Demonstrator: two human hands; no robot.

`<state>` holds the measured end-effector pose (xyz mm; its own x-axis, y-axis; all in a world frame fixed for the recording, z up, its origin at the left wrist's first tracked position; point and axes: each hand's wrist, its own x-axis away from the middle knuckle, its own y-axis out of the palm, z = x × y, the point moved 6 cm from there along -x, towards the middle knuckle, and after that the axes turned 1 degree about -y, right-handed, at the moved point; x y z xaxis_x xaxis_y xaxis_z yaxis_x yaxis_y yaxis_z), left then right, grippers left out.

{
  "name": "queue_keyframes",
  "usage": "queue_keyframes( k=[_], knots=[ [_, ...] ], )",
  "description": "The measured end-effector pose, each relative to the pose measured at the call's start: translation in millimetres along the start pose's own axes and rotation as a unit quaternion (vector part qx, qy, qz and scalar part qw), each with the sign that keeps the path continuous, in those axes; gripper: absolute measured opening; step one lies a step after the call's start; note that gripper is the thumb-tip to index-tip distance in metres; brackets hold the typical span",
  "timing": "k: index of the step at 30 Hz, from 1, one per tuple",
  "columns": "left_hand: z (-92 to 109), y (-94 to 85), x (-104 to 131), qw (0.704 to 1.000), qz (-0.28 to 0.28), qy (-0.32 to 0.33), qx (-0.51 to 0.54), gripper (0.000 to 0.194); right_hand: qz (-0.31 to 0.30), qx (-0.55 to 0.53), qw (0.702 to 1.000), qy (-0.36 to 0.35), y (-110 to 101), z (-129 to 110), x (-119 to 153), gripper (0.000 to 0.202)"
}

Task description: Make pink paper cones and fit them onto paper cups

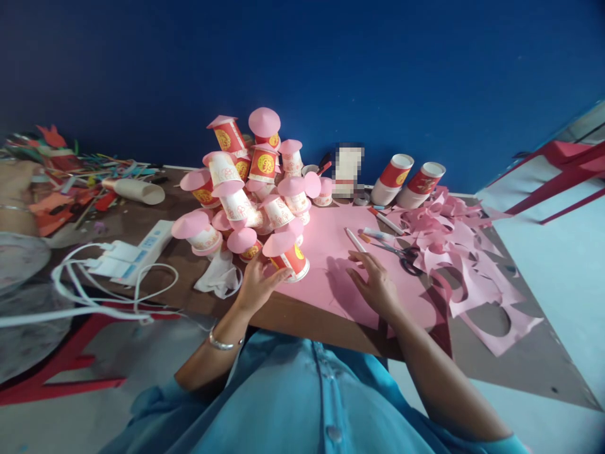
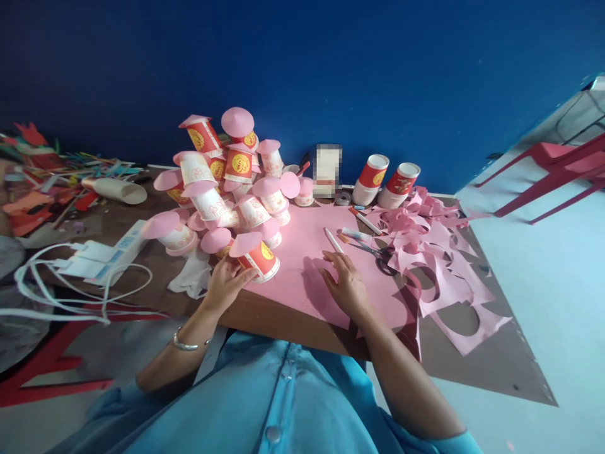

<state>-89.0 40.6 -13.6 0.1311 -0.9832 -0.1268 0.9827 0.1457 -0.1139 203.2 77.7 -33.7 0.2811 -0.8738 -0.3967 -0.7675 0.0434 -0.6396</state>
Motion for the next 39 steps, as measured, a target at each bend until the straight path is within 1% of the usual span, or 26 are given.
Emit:
queue_keyframes(
  k=[2,4,6,8,12,14,19,23,26,29,32,36,39],
  knots=[
    [1.0,-1.5,0.9,0.996,0.018,0.022,-0.08,0.061,-0.003,0.003,1.0,-0.013,1.0,-2.7,0.7,0.03],
    [2.3,-3.7,3.0,0.986,0.041,0.045,-0.154,0.064,-0.006,0.008,1.0,-0.029,2.2,-5.1,1.4,0.029],
    [3.5,-5.2,6.1,0.977,0.057,0.065,-0.197,0.068,-0.008,0.017,0.999,-0.045,3.6,-6.8,2.1,0.03],
    [4.6,-5.7,9.4,0.971,0.06,0.076,-0.217,0.067,-0.01,0.031,0.998,-0.062,5.3,-8.1,2.9,0.031],
    [8.6,-5.1,14.2,0.97,0.045,0.074,-0.227,0.056,-0.021,0.068,0.993,-0.098,9.9,-10.2,4.4,0.031],
    [11.2,-4.5,15.6,0.972,0.035,0.07,-0.222,0.053,-0.023,0.085,0.99,-0.113,11.3,-11.5,4.9,0.03],
    [10.8,-5.8,18.9,0.975,0.028,0.058,-0.214,0.055,-0.025,0.093,0.986,-0.136,12.0,-12.6,4.5,0.026],
    [6.3,-10.8,23.2,0.977,0.026,0.042,-0.206,0.057,-0.022,0.098,0.987,-0.129,12.9,-6.5,3.0,0.026],
    [7.5,-17.4,27.7,0.982,0.03,0.035,-0.186,0.059,-0.028,0.096,0.988,-0.119,15.2,-1.3,1.6,0.025],
    [14.0,-30.5,32.6,0.981,0.058,0.044,-0.182,0.054,-0.039,0.084,0.989,-0.116,17.4,0.8,0.3,0.025],
    [23.1,-51.9,36.0,0.973,0.113,0.067,-0.188,0.052,-0.045,0.084,0.989,-0.114,18.3,1.8,-0.3,0.024],
    [37.1,-84.9,35.4,0.957,0.2,0.109,-0.178,0.061,-0.051,0.09,0.988,-0.112,18.6,3.8,0.2,0.023],
    [48.2,-104.4,29.5,0.942,0.237,0.134,-0.194,0.066,-0.057,0.093,0.988,-0.111,18.1,4.2,0.7,0.023]
  ],
)
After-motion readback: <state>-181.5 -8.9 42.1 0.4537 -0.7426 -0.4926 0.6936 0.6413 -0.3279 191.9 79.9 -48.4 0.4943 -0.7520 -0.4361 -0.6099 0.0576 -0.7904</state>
